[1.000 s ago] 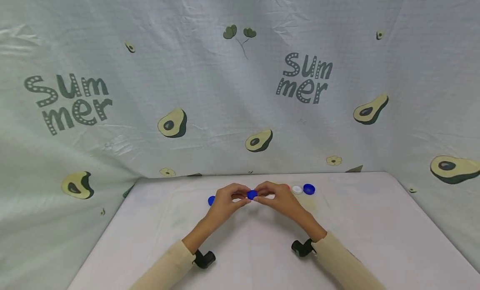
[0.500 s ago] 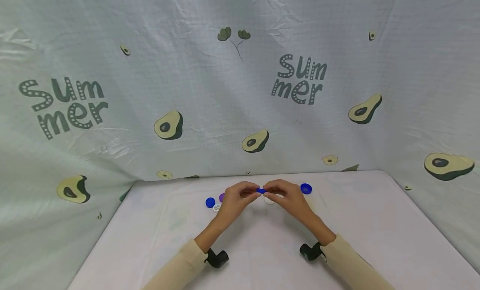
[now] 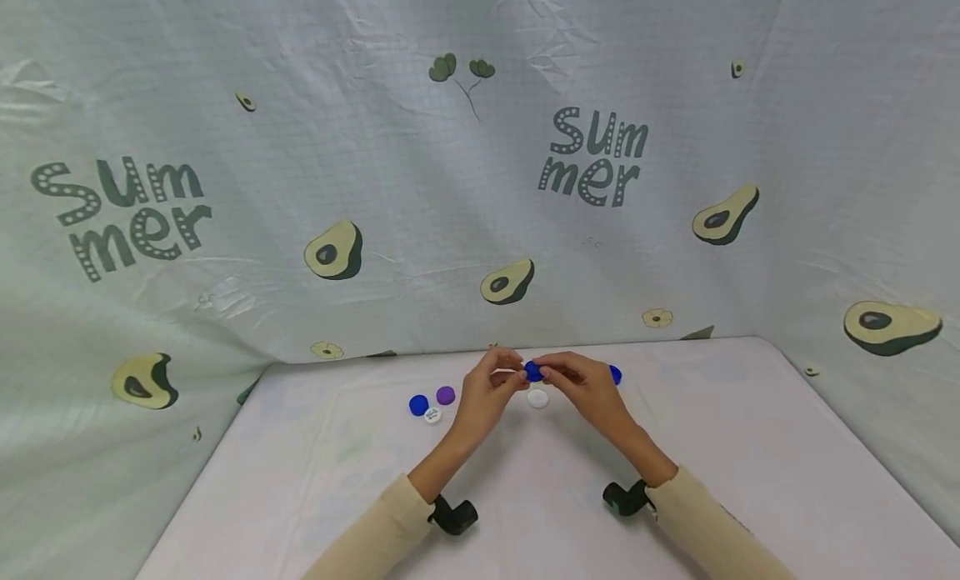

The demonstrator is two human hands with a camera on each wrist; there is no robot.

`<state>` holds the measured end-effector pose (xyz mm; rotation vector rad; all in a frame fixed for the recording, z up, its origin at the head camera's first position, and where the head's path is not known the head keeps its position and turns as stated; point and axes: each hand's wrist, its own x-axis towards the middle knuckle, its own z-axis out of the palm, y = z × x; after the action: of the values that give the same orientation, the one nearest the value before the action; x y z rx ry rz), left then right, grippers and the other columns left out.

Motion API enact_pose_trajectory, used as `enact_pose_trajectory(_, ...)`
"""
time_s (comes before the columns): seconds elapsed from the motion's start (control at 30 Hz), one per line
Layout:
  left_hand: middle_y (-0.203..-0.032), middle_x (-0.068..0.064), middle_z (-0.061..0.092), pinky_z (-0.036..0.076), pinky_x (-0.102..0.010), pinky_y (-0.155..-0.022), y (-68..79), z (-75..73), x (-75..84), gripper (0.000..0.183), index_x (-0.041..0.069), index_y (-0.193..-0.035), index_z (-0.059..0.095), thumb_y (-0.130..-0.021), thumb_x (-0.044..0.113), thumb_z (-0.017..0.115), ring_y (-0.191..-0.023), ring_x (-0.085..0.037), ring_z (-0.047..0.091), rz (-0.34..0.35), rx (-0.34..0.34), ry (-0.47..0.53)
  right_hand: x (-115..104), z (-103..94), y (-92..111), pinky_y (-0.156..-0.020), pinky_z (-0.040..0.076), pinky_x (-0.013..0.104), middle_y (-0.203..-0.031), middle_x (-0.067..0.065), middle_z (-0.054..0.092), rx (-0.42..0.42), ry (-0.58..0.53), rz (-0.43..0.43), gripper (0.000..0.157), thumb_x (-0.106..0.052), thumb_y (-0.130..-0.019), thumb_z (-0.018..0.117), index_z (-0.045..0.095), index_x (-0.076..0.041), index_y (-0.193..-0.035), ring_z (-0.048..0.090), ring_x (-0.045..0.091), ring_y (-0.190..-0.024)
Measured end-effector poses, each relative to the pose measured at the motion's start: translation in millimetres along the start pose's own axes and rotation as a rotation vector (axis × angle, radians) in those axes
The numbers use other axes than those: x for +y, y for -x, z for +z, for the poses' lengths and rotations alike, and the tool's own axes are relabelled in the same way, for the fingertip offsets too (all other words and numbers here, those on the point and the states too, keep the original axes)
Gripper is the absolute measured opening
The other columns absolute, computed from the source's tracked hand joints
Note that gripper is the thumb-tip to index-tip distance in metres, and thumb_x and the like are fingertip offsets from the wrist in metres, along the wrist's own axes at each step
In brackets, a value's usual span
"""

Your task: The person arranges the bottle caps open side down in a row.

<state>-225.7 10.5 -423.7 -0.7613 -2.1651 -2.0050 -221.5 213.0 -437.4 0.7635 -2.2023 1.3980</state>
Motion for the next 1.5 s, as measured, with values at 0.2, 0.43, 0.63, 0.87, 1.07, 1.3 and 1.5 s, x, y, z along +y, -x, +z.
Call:
enact_pose_trajectory(0.2, -0.112, -0.016, 0.068, 0.06, -0.028, -0.085, 1.0, 3.2, -2.1, 0.018, 0.001, -0.115, 0.067, -0.097, 0.0, 0.066, -0.099, -0.031, 0.073, 0.026, 0.034, -0.026, 0.7, -3.4, -1.1, -0.083, 0.059, 0.024, -0.115, 0.01, 0.073, -0.043, -0.06, 0.02, 0.028, -0.004, -0.091, 0.075, 0.073, -0.006, -0.119, 0.074, 0.016, -0.097)
enact_pose_trajectory(0.43, -0.117, -0.012, 0.069, 0.057, -0.024, -0.088, 1.8, 6.6, -3.3, 0.034, 0.004, -0.122, 0.069, -0.089, 0.002, 0.077, -0.102, -0.026, 0.071, -0.002, 0.02, -0.059, 1.6, -8.5, 0.6, -0.082, 0.059, 0.022, -0.113, 0.008, 0.074, -0.031, -0.041, 0.05, 0.03, -0.004, -0.088, 0.077, 0.072, -0.007, -0.118, 0.074, 0.015, -0.095)
enact_pose_trajectory(0.63, -0.117, -0.017, 0.069, 0.058, -0.028, -0.089, -1.0, 11.8, -2.4, 0.035, -0.002, -0.122, 0.068, -0.088, -0.003, 0.075, -0.104, -0.033, 0.07, -0.01, 0.031, -0.09, 0.1, -11.5, 1.4, -0.083, 0.058, 0.022, -0.112, 0.005, 0.075, -0.026, -0.019, 0.064, 0.028, -0.01, -0.088, 0.078, 0.074, -0.009, -0.116, 0.074, 0.018, -0.097)
enact_pose_trajectory(0.87, -0.117, -0.025, 0.066, 0.054, -0.051, -0.095, 5.3, 15.3, 32.5, 0.031, -0.01, -0.12, 0.065, -0.09, -0.007, 0.072, -0.109, -0.04, 0.067, -0.003, -0.007, -0.128, -2.5, -18.4, 3.2, -0.084, 0.058, 0.022, -0.113, 0.004, 0.075, -0.054, 0.042, 0.078, 0.028, -0.013, -0.089, 0.078, 0.074, -0.008, -0.116, 0.074, 0.017, -0.098)
enact_pose_trajectory(1.07, -0.114, -0.018, 0.07, 0.057, -0.034, -0.093, -0.7, 20.0, 7.4, 0.03, -0.005, -0.118, 0.067, -0.09, -0.001, 0.075, -0.104, -0.031, 0.07, 0.003, -0.001, -0.139, -1.6, -24.5, 4.5, -0.085, 0.058, 0.022, -0.112, 0.004, 0.075, -0.082, 0.075, 0.08, 0.028, -0.014, -0.09, 0.077, 0.074, -0.007, -0.117, 0.074, 0.017, -0.099)
enact_pose_trajectory(1.3, -0.113, -0.021, 0.07, 0.058, -0.039, -0.091, -4.4, 26.8, 2.2, 0.031, -0.008, -0.119, 0.066, -0.089, -0.004, 0.074, -0.103, -0.035, 0.069, -0.025, -0.039, -0.144, -0.7, -33.4, 8.6, -0.085, 0.057, 0.021, -0.112, 0.004, 0.075, -0.098, 0.098, 0.093, 0.027, -0.013, -0.091, 0.077, 0.074, -0.007, -0.117, 0.074, 0.016, -0.098)
enact_pose_trajectory(1.5, -0.109, -0.014, 0.073, 0.059, -0.029, -0.086, -7.2, 28.9, -7.6, 0.029, -0.002, -0.116, 0.07, -0.088, 0.002, 0.077, -0.098, -0.026, 0.071, -0.032, -0.055, -0.138, 3.1, -36.4, 12.1, -0.083, 0.058, 0.021, -0.111, 0.005, 0.076, -0.096, 0.114, 0.103, 0.027, -0.012, -0.091, 0.077, 0.074, -0.005, -0.116, 0.074, 0.015, -0.096)
